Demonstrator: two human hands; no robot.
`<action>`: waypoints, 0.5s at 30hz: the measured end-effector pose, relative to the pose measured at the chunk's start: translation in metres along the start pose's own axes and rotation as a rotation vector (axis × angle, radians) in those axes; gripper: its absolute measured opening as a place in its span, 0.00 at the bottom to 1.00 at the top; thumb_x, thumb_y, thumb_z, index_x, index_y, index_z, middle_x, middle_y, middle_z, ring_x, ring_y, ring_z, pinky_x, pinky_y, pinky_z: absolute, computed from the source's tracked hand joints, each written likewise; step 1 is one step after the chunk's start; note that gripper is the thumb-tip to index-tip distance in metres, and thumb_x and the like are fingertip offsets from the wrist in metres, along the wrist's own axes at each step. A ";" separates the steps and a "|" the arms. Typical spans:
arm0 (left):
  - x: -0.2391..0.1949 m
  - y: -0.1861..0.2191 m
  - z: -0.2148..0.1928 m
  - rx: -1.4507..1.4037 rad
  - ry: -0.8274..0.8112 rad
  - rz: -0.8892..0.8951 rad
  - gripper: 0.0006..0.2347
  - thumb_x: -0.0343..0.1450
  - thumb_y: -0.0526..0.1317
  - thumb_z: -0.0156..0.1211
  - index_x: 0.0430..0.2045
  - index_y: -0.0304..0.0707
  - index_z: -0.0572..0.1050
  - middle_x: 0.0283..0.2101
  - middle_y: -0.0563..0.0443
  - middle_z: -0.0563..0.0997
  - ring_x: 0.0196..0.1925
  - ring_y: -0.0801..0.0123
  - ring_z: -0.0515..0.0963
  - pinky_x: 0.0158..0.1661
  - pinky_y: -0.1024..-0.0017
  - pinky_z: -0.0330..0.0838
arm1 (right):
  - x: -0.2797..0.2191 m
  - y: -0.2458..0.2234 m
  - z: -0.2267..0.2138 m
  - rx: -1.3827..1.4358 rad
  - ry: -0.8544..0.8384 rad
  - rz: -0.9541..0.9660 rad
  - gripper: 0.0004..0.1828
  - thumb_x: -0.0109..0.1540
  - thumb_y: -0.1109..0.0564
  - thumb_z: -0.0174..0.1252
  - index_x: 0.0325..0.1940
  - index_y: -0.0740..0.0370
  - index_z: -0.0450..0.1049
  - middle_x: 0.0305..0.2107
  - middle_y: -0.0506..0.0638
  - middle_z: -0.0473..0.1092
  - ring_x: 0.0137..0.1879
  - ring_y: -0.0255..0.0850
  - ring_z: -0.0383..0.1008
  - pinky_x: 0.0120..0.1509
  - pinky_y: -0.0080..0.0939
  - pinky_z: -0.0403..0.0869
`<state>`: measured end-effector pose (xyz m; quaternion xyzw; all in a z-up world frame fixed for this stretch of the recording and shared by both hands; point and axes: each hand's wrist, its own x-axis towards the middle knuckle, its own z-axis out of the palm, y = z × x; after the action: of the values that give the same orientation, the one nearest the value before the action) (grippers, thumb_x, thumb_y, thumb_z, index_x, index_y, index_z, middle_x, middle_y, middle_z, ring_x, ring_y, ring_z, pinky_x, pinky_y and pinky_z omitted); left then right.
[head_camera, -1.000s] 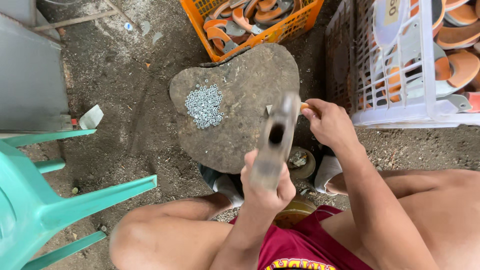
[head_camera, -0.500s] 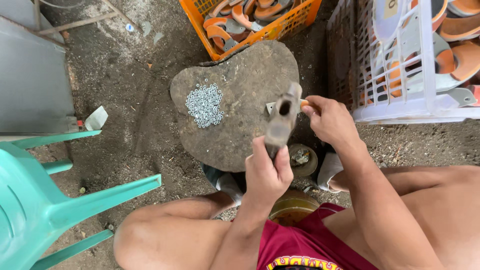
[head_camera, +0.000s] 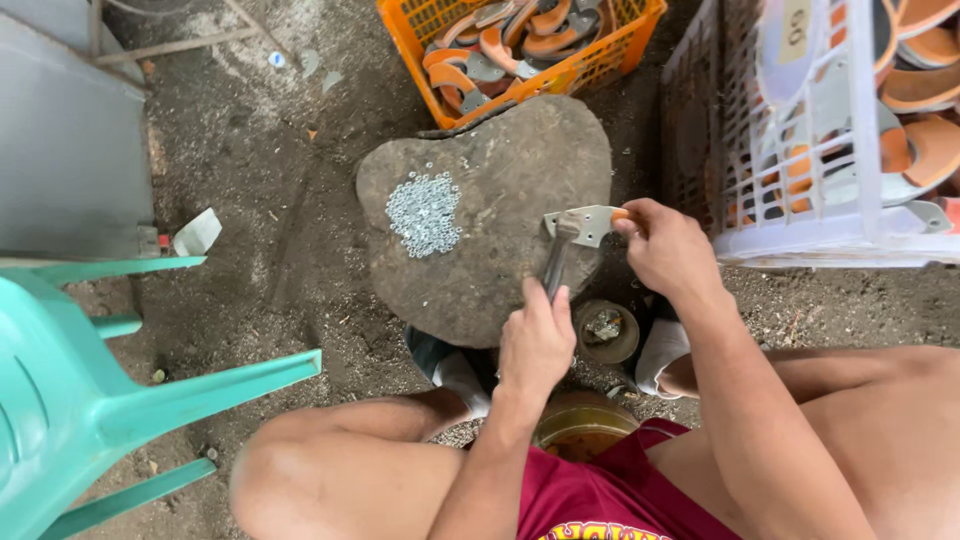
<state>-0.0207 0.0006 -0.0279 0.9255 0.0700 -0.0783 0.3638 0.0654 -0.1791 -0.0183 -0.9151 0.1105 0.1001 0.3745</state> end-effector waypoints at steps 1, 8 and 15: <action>-0.001 0.002 0.001 -0.013 -0.006 -0.013 0.18 0.78 0.48 0.48 0.48 0.26 0.65 0.22 0.24 0.79 0.27 0.27 0.80 0.29 0.39 0.73 | 0.000 -0.006 -0.002 -0.001 0.007 -0.005 0.14 0.64 0.53 0.62 0.53 0.57 0.79 0.42 0.57 0.79 0.50 0.56 0.78 0.54 0.54 0.73; -0.004 0.001 0.006 -0.037 -0.104 -0.124 0.18 0.79 0.46 0.49 0.49 0.24 0.63 0.29 0.23 0.80 0.32 0.27 0.81 0.35 0.39 0.76 | -0.011 -0.078 0.013 0.109 0.154 -0.485 0.07 0.65 0.60 0.64 0.48 0.59 0.80 0.41 0.54 0.75 0.46 0.50 0.79 0.53 0.47 0.77; -0.007 -0.015 0.005 -0.112 -0.154 0.015 0.09 0.70 0.38 0.57 0.36 0.29 0.78 0.36 0.30 0.84 0.41 0.32 0.82 0.44 0.43 0.76 | 0.012 -0.125 0.115 -0.196 -0.113 -0.688 0.10 0.58 0.61 0.60 0.42 0.60 0.83 0.38 0.57 0.75 0.48 0.57 0.74 0.53 0.54 0.73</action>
<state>-0.0306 0.0071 -0.0403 0.8956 0.0389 -0.1425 0.4197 0.1003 -0.0121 -0.0194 -0.9233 -0.2350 0.0287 0.3023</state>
